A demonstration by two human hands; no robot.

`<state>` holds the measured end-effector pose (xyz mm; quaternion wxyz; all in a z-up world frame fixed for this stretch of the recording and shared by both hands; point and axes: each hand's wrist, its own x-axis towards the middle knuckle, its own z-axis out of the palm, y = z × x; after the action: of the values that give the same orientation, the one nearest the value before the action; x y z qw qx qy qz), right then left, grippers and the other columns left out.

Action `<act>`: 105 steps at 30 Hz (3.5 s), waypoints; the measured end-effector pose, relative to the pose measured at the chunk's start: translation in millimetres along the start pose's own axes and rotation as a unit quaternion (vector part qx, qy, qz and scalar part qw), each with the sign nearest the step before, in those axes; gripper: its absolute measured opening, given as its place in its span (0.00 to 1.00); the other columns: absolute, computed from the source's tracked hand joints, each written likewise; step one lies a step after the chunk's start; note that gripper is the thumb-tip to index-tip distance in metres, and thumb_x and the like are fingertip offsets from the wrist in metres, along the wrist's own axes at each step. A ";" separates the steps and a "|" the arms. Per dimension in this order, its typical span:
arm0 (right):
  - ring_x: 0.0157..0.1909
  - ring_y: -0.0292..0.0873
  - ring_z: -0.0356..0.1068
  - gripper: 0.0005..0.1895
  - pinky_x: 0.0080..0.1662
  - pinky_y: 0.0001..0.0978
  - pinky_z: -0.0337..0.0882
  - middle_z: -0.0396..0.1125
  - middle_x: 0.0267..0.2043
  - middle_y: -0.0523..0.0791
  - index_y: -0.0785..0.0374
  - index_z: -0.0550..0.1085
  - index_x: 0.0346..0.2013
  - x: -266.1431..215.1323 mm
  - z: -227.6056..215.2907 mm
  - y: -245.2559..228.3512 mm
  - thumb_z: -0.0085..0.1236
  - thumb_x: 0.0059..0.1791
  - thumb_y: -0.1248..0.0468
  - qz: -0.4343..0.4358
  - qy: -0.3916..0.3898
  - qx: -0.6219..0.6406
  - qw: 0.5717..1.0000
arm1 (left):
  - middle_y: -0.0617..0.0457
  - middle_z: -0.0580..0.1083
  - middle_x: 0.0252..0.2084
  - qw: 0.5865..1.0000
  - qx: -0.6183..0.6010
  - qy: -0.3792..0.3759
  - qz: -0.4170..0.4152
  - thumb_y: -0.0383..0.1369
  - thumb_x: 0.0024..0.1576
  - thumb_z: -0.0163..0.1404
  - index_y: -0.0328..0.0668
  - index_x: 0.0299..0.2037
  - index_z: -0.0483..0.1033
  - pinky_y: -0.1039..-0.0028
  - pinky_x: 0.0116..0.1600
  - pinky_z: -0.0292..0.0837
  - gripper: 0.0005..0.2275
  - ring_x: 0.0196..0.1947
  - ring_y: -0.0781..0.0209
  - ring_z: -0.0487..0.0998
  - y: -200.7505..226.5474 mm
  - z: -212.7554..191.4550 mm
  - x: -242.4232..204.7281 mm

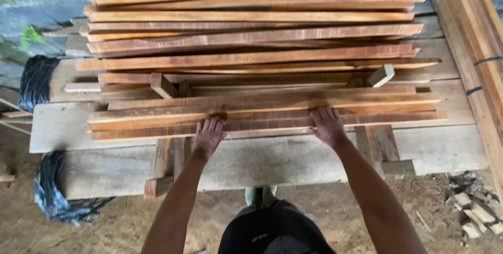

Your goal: Organizing and stacking wooden planks on a workbench in a workshop.

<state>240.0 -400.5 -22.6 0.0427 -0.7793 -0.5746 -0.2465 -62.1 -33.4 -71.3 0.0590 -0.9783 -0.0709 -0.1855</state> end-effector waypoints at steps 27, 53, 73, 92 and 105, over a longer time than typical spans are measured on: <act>0.45 0.58 0.77 0.26 0.46 0.55 0.77 0.72 0.40 0.51 0.56 0.74 0.38 30.0 16.2 -9.6 0.58 0.47 0.37 0.261 -0.249 0.094 0.928 | 0.57 0.72 0.49 0.999 -0.020 0.037 -0.024 0.52 0.65 0.40 0.52 0.59 0.75 0.62 0.54 0.71 0.21 0.50 0.59 0.76 9.7 -4.9 9.9; 0.66 0.55 0.65 0.38 0.55 0.58 0.73 0.69 0.59 0.51 0.55 0.71 0.57 56.4 16.1 -9.7 0.51 0.47 0.31 0.284 -0.425 0.049 0.858 | 0.56 0.70 0.42 0.998 -0.048 0.020 -0.018 0.45 0.59 0.49 0.52 0.42 0.74 0.60 0.44 0.75 0.10 0.43 0.50 0.77 12.5 -13.6 39.4; 0.38 0.46 0.82 0.47 0.54 0.45 0.75 0.78 0.35 0.48 0.64 0.77 0.52 153.6 -100.7 -1.7 0.42 0.46 0.24 0.281 -0.553 0.150 0.770 | 0.53 0.72 0.38 0.993 -0.083 -0.086 -0.001 0.43 0.46 0.56 0.49 0.39 0.75 0.58 0.43 0.77 0.14 0.45 0.51 0.78 -6.4 7.2 78.5; 0.46 0.59 0.78 0.22 0.50 0.54 0.76 0.78 0.41 0.49 0.51 0.81 0.43 209.7 61.6 133.1 0.44 0.53 0.43 0.270 -0.312 0.040 0.910 | 0.52 0.74 0.27 0.995 -0.035 -0.001 -0.092 0.41 0.54 0.53 0.52 0.30 0.77 0.59 0.32 0.80 0.07 0.28 0.49 0.82 -156.1 55.4 235.9; 0.47 0.47 0.75 0.18 0.52 0.40 0.74 0.71 0.40 0.43 0.54 0.79 0.47 285.6 131.8 207.6 0.65 0.48 0.50 0.104 0.037 -0.015 0.994 | 0.53 0.72 0.51 0.994 0.001 0.028 -0.105 0.40 0.56 0.60 0.50 0.52 0.74 0.59 0.58 0.71 0.17 0.57 0.53 0.73 -265.0 76.3 332.1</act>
<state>536.8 -174.5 30.8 0.0779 -0.8256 -0.4846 -0.2783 228.2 276.7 5.1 0.0423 -0.9598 -0.1714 -0.2183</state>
